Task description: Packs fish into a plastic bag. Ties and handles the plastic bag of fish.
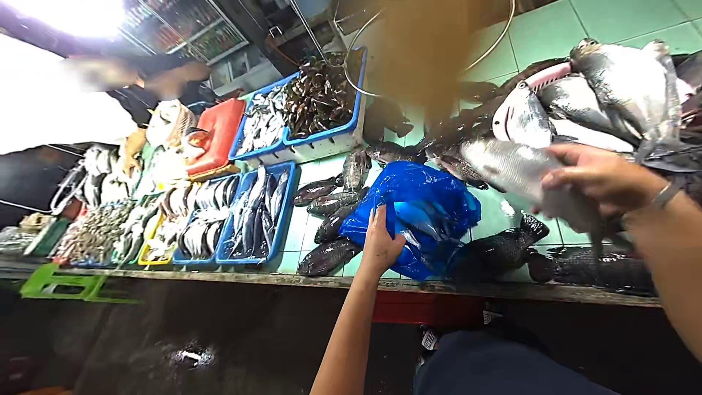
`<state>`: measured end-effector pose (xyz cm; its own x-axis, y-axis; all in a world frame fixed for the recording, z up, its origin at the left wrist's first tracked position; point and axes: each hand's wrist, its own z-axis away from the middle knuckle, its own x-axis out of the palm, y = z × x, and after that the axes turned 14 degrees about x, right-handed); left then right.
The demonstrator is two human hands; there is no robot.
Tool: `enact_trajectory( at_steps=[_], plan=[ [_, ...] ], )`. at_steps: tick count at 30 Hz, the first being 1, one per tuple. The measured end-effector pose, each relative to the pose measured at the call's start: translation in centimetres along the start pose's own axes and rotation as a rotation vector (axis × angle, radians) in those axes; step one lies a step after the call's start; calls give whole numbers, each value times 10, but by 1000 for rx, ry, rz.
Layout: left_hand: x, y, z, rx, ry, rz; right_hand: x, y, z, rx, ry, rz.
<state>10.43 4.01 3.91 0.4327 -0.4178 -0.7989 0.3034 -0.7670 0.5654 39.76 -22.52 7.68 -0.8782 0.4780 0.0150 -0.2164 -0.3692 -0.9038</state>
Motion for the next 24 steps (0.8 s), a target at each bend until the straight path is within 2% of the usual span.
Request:
enact_trajectory(
  at_steps=[3, 7, 9, 10, 12, 14, 15, 16, 17, 20, 22, 24],
  plan=[
    [-6, 2, 0, 36, -9, -15, 67, 32, -23, 137, -192, -117],
    [-4, 9, 0, 81, -2, -52, 159, 43, -114, 184, -166, -60],
    [-1, 11, 2, 70, 6, -55, 179, 58, -140, 157, -133, 122],
    [-1, 9, 3, 68, 19, -63, 179, 62, -135, 120, -90, 222],
    [0, 0, 8, 77, 49, -55, 148, 51, -102, -70, 66, 386],
    [3, -5, 14, 69, 65, -14, 92, 34, -71, -307, 372, 522],
    [5, -6, 16, 64, 70, 5, 60, 23, -69, -365, 553, 592],
    [7, -7, 19, 66, 77, 16, 30, 12, -72, -334, 714, 667],
    [9, -9, 21, 71, 83, 24, 5, 1, -78, -182, 813, 724],
    [13, -16, 24, 95, 104, 52, -38, -26, -112, 272, 849, 704],
    [11, -18, 26, 73, 101, 77, -43, -31, -134, 382, 809, 689],
    [5, -16, 25, 36, 98, 98, -37, -34, -146, 334, 828, 667]
  ],
)
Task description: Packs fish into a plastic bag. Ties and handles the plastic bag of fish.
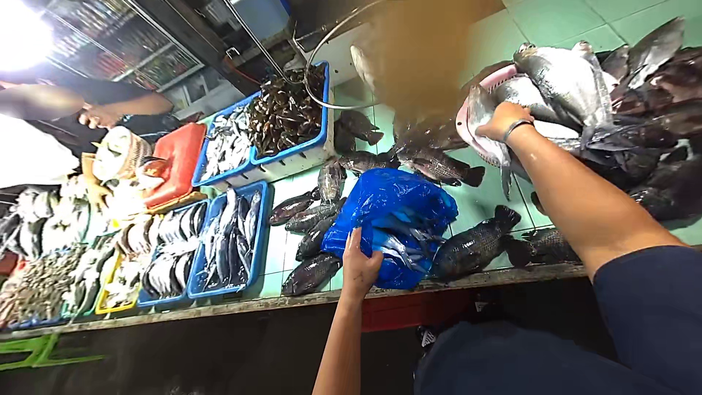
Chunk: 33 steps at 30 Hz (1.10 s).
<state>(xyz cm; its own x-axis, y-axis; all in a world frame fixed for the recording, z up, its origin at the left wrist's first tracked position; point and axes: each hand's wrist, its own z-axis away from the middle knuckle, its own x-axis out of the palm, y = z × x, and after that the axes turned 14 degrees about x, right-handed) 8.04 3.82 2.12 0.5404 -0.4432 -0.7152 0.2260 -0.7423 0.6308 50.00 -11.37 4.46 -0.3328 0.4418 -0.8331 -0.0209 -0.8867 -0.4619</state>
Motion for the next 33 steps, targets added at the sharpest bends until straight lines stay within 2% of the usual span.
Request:
enact_trajectory(
  at_steps=[4, 7, 9, 13, 16, 18, 20, 22, 23, 25, 26, 28, 29, 31, 33],
  plan=[
    [-8, 6, 0, -7, -7, 10, 6, -3, 16, -150, 67, -81],
    [-10, 9, 0, -7, -33, -14, -15, 21, 48, -382, -29, -165],
    [-12, 10, 3, -20, -49, -21, -22, 47, 80, -494, -279, -279],
    [-19, 10, 6, -1, -88, -75, 9, 85, 148, -362, -868, -413],
    [-25, 10, 13, 5, -163, -155, 76, 63, 165, -427, -1033, -337],
    [-26, 10, 14, 23, -177, -186, 139, 23, 175, -493, -972, -373],
    [-28, 12, 15, 17, -162, -186, 210, -13, 196, -464, -871, -401],
    [-29, 10, 12, 16, -111, -188, 246, -27, 216, -492, -755, -320],
    [-29, 8, 11, 24, -76, -187, 235, -25, 222, -528, -736, -250],
    [-30, 1, 13, 49, -26, -170, 183, -3, 225, -645, -694, -186],
    [-29, -2, 16, 58, -10, -155, 156, 13, 219, -713, -587, -225],
    [-26, -6, 23, 54, -8, -153, 102, 43, 182, -798, -236, -320],
    [-25, -6, 28, 49, -14, -170, 73, 56, 154, -785, -57, -315],
    [-24, -1, 34, 51, -23, -223, 11, 69, 90, -639, 221, -188],
    [-25, 6, 40, 38, -63, -290, -44, 72, 33, -405, 316, -26]
  ],
)
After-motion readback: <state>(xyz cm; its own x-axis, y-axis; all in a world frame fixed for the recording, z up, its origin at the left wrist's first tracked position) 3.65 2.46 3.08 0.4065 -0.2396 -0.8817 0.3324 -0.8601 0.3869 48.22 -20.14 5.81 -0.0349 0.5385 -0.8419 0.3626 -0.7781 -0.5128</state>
